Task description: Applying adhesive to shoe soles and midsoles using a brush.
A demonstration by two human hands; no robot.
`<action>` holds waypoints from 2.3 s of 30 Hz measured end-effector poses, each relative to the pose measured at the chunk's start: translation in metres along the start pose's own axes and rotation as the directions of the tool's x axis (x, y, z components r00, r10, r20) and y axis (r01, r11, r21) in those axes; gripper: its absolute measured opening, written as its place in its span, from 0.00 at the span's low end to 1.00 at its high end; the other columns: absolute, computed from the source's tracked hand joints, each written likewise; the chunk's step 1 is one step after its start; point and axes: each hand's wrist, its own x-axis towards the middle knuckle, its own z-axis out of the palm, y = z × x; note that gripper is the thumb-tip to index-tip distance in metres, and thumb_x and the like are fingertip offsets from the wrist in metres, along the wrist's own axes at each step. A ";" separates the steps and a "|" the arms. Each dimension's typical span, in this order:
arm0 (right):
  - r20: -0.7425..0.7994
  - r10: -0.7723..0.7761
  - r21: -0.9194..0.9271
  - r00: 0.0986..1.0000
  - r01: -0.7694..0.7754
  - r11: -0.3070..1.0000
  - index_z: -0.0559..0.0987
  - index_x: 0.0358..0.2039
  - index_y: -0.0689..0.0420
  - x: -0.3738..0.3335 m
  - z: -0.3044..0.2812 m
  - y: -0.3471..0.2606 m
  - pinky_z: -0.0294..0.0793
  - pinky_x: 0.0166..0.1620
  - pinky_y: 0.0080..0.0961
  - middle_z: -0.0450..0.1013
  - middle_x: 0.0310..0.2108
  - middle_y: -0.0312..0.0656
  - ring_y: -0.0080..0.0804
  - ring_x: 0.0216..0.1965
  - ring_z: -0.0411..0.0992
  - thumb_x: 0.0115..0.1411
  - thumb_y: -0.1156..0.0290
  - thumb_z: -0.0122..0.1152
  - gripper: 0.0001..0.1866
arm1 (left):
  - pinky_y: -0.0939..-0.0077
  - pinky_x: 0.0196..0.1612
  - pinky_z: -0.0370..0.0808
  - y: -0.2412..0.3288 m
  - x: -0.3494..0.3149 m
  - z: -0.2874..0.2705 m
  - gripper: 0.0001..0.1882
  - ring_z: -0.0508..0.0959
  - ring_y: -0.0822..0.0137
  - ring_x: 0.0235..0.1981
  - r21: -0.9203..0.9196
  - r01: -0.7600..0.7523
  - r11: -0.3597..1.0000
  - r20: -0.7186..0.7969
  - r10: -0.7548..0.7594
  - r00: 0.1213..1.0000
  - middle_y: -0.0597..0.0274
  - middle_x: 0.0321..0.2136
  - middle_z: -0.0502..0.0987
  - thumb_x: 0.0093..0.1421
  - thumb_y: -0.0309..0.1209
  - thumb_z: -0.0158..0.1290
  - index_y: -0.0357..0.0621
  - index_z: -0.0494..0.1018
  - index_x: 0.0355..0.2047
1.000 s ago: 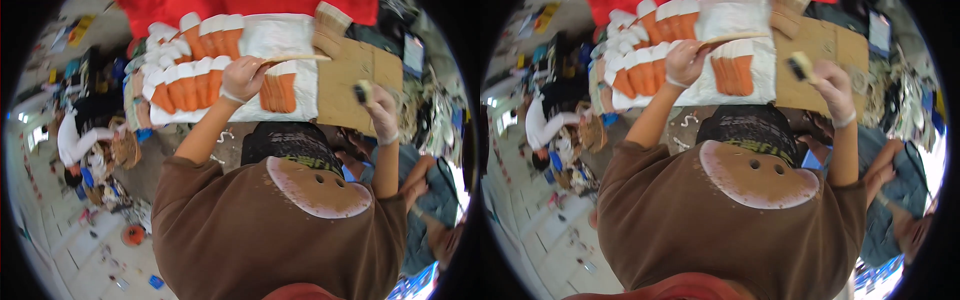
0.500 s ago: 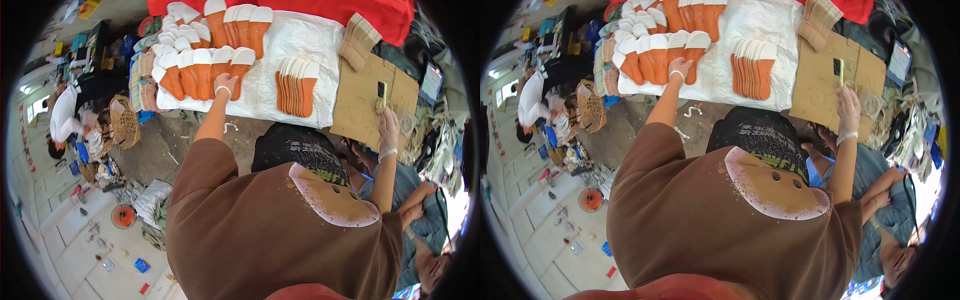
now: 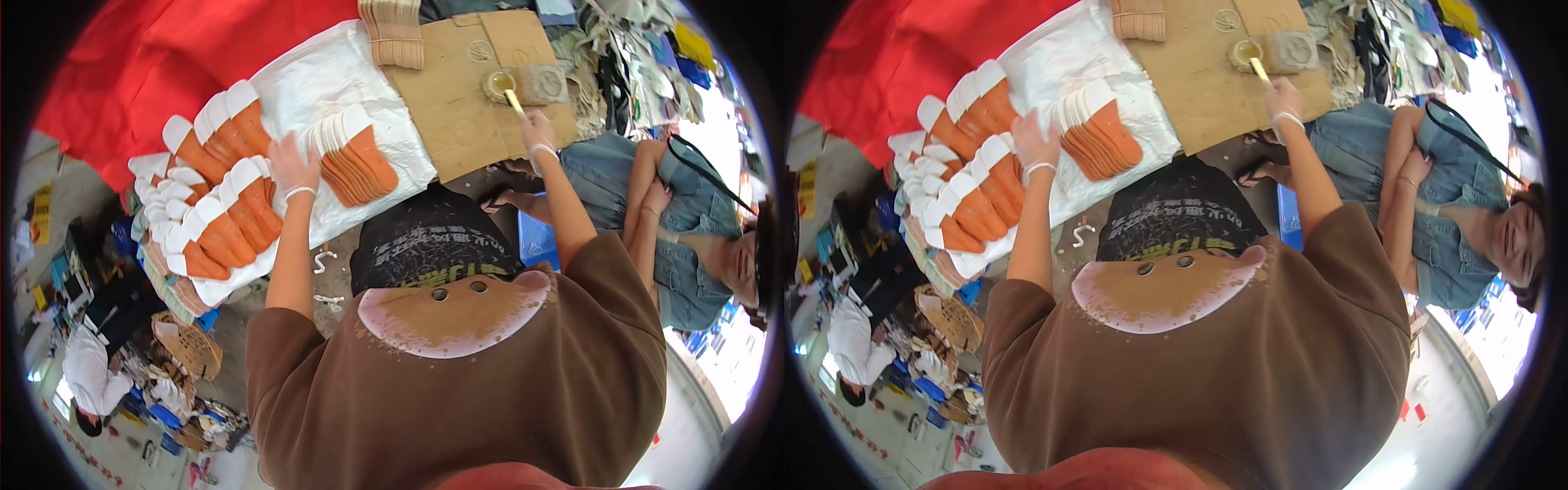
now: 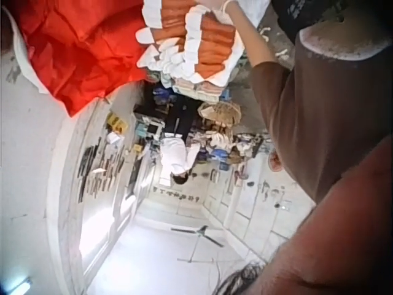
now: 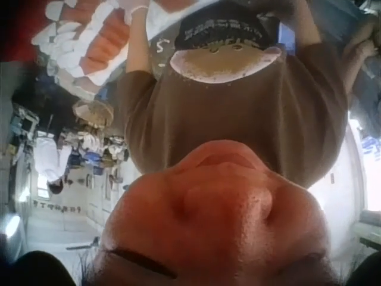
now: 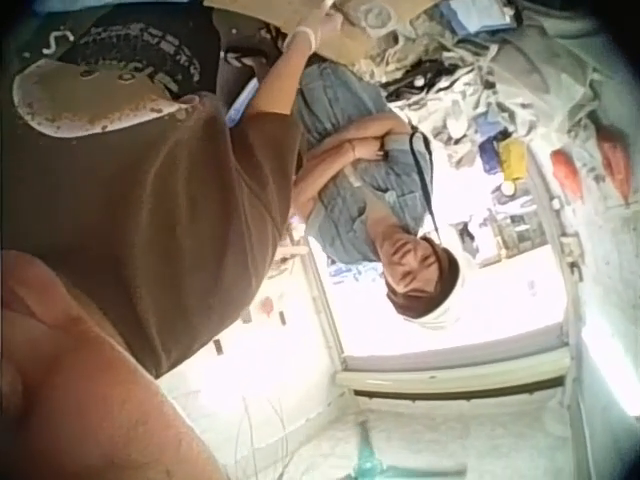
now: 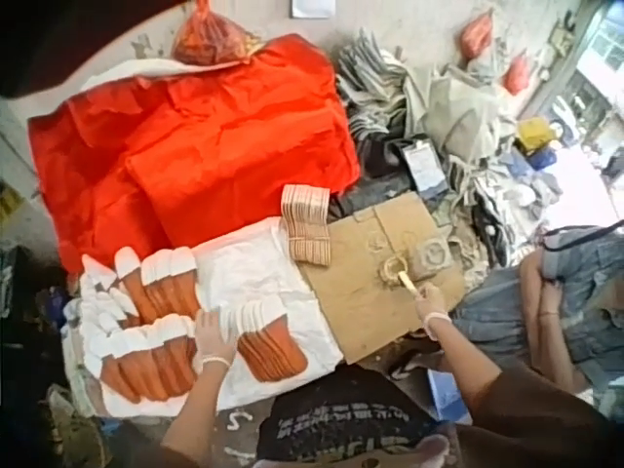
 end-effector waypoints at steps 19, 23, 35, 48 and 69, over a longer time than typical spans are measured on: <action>0.073 0.180 0.569 0.981 -0.189 0.800 0.75 0.37 0.60 0.000 0.051 0.003 0.68 0.32 0.28 0.71 0.25 0.40 0.28 0.25 0.68 0.62 0.55 0.58 0.18 | 0.62 0.57 0.66 0.093 0.040 0.064 0.27 0.65 0.58 0.59 0.182 -0.189 0.965 0.457 0.087 0.885 0.57 0.50 0.72 0.50 0.39 0.62 0.43 0.70 0.49; 0.743 -0.129 0.660 0.657 -0.687 0.304 0.76 0.41 0.55 -0.027 0.027 -0.010 0.57 0.19 0.18 0.68 0.22 0.32 0.16 0.17 0.59 0.64 0.55 0.55 0.17 | 0.59 0.57 0.66 0.088 0.028 0.057 0.26 0.64 0.55 0.59 0.165 -0.079 0.983 0.351 0.017 0.936 0.57 0.49 0.73 0.49 0.35 0.62 0.43 0.71 0.49; 0.660 -0.164 0.751 0.733 -0.648 0.124 0.73 0.45 0.56 -0.008 0.012 0.027 0.48 0.15 0.12 0.66 0.23 0.28 0.12 0.13 0.52 0.69 0.55 0.47 0.17 | 0.57 0.49 0.72 0.119 -0.013 0.026 0.21 0.72 0.51 0.51 -0.166 -0.204 0.965 -0.009 0.205 0.979 0.56 0.48 0.73 0.49 0.28 0.56 0.43 0.71 0.46; 0.109 -0.592 0.736 0.799 0.335 0.588 0.79 0.33 0.57 -0.063 -0.079 -0.132 0.68 0.32 0.21 0.75 0.29 0.32 0.22 0.29 0.70 0.58 0.65 0.65 0.09 | 0.76 0.44 0.75 0.172 0.103 -0.116 0.25 0.78 0.70 0.40 -0.681 0.556 0.476 0.725 0.333 0.603 0.59 0.42 0.77 0.59 0.31 0.53 0.36 0.66 0.56; 0.493 -0.753 0.715 0.435 0.290 0.636 0.80 0.31 0.60 -0.068 -0.139 -0.134 0.71 0.39 0.21 0.74 0.30 0.35 0.23 0.34 0.72 0.56 0.72 0.65 0.05 | 0.70 0.53 0.72 0.122 0.099 -0.153 0.21 0.77 0.61 0.46 -0.870 0.482 -0.105 0.467 0.138 0.873 0.51 0.44 0.76 0.59 0.24 0.49 0.28 0.67 0.52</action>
